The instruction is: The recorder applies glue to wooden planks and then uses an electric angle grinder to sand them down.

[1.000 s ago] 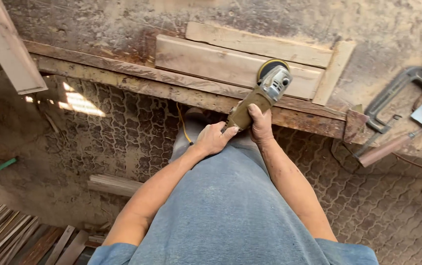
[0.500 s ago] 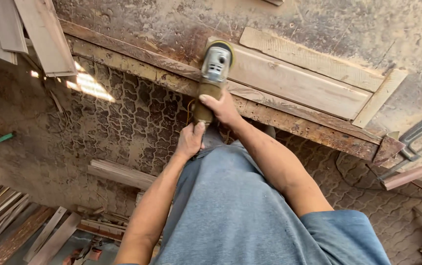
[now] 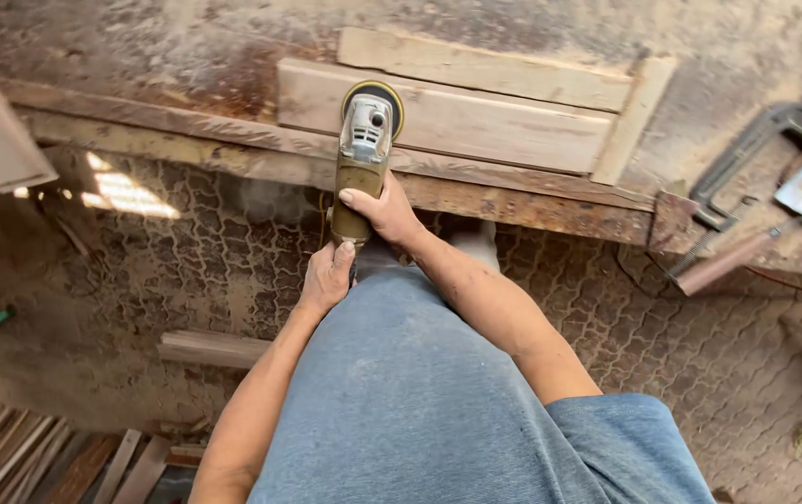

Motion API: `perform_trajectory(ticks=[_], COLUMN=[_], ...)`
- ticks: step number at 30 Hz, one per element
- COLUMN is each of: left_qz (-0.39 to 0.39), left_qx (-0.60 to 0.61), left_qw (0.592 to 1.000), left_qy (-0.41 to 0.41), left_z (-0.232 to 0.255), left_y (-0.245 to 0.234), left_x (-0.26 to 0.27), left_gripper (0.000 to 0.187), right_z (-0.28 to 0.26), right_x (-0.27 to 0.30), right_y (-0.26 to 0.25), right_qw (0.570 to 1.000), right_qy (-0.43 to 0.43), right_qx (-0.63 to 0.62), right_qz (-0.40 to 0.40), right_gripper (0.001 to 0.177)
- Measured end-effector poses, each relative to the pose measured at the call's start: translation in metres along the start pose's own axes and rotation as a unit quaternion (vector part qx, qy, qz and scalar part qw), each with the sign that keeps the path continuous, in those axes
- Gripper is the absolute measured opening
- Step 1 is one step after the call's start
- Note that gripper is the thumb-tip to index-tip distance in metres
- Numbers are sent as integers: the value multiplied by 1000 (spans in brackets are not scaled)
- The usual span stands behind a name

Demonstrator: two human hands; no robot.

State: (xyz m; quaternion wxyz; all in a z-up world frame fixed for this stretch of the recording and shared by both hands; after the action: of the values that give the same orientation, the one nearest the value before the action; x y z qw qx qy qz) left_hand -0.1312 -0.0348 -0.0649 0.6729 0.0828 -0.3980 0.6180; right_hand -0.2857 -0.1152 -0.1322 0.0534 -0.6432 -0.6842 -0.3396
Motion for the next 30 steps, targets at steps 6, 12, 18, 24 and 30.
perform_trajectory(ticks=[6,12,18,24,30], left_qz=[-45,-153,-167,-147,-63], left_qx=[-118,-161,-249,-184,-131], left_qw=[991,971,949,968,987], left_qy=[54,91,97,82,70], left_z=[27,63,78,66,6], left_y=[54,118,154,100,37], left_x=[-2,-16,-16,-7,-3], left_gripper=[77,73,68,69,73], right_z=[-23,-34,-28,-17,-10], right_x=[42,85,110,95,59], right_y=[-72,-152,-184,-141,-60], right_qw=[993,980,956,970,991], right_qy=[15,-17,-27,-15,10], right_qx=[-108,-165,-230,-199,-117], right_qz=[50,112,182,142,57], right_gripper=[44,42,48,51,43])
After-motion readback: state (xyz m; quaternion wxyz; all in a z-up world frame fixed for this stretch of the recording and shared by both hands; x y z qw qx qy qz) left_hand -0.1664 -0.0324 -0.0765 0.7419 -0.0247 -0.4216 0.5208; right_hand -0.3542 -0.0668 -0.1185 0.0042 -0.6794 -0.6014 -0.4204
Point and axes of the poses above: each hand's wrist, its own x-axis away from the middle knuckle, its own y-axis out of the palm, z = x × y, the point moved 1 cm from there along -x, towards the middle knuckle, and after that the axes turned 8 degrees about z, right-handed, at the moved point
